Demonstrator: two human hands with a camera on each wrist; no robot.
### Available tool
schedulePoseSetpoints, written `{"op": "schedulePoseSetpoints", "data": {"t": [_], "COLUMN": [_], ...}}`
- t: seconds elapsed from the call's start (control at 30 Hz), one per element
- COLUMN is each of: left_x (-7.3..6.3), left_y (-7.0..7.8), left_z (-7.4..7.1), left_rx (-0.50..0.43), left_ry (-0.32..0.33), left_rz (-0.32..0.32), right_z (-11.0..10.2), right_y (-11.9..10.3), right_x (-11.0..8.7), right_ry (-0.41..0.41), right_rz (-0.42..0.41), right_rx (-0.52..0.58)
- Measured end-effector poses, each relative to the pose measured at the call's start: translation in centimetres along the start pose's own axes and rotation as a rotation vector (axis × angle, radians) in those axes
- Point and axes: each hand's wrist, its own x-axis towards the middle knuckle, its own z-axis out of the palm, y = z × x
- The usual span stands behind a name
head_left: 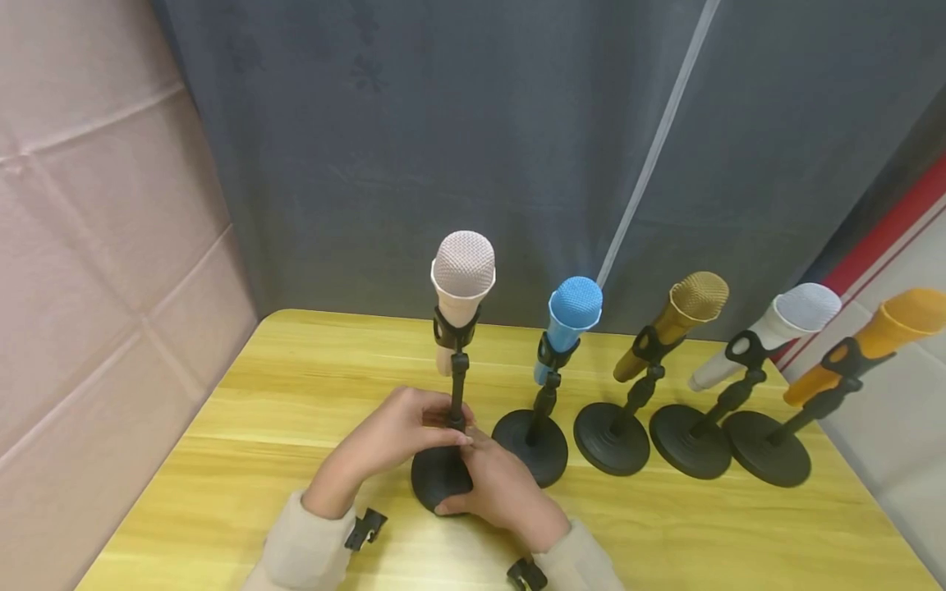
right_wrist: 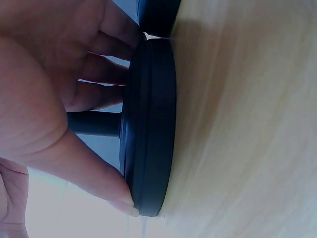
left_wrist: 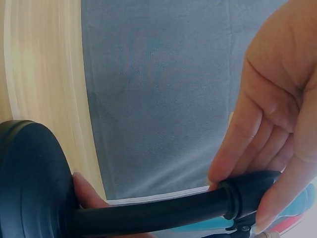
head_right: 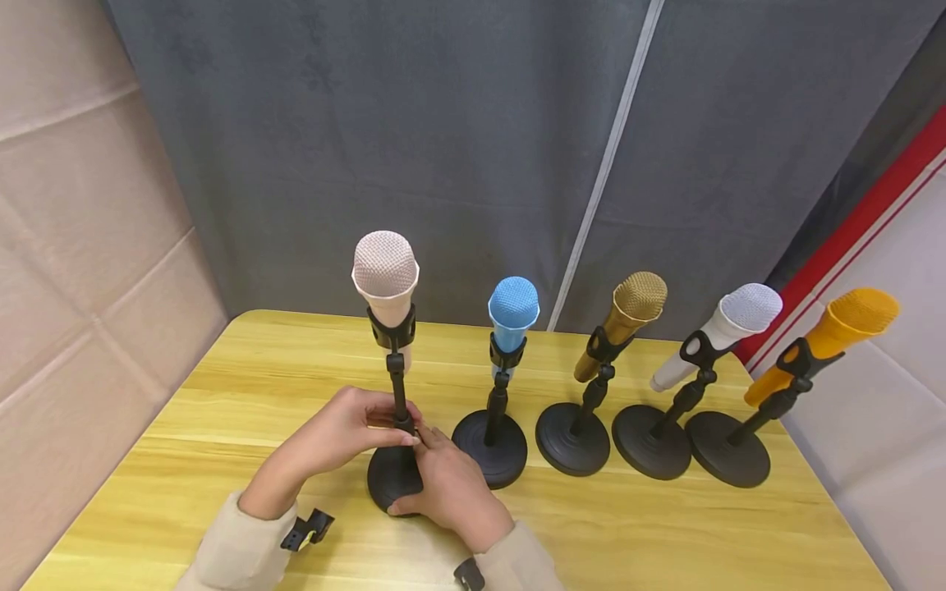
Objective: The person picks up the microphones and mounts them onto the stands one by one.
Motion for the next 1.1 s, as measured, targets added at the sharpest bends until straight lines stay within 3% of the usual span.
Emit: {"op": "schedulePoseSetpoints", "data": {"t": [0.2,0.47,1.1], "left_x": [0.00,-0.26,-0.20], "left_y": [-0.17,-0.61,-0.52], "left_z": [0.12,-0.29,-0.32], "left_rx": [0.003,-0.043,-0.043], "left_ry": [0.005,-0.040,-0.026], "left_rz": [-0.004,0.009,0.002], "right_z": [0.05,0.04,0.04], "right_y": [0.10,-0.02,0.07], "right_x": [-0.08,-0.23,-0.17], "right_ry": [0.012,0.008,0.033], "right_rz": [-0.003,-0.003,-0.029], "right_rx": [-0.009,-0.030,-0.068]}}
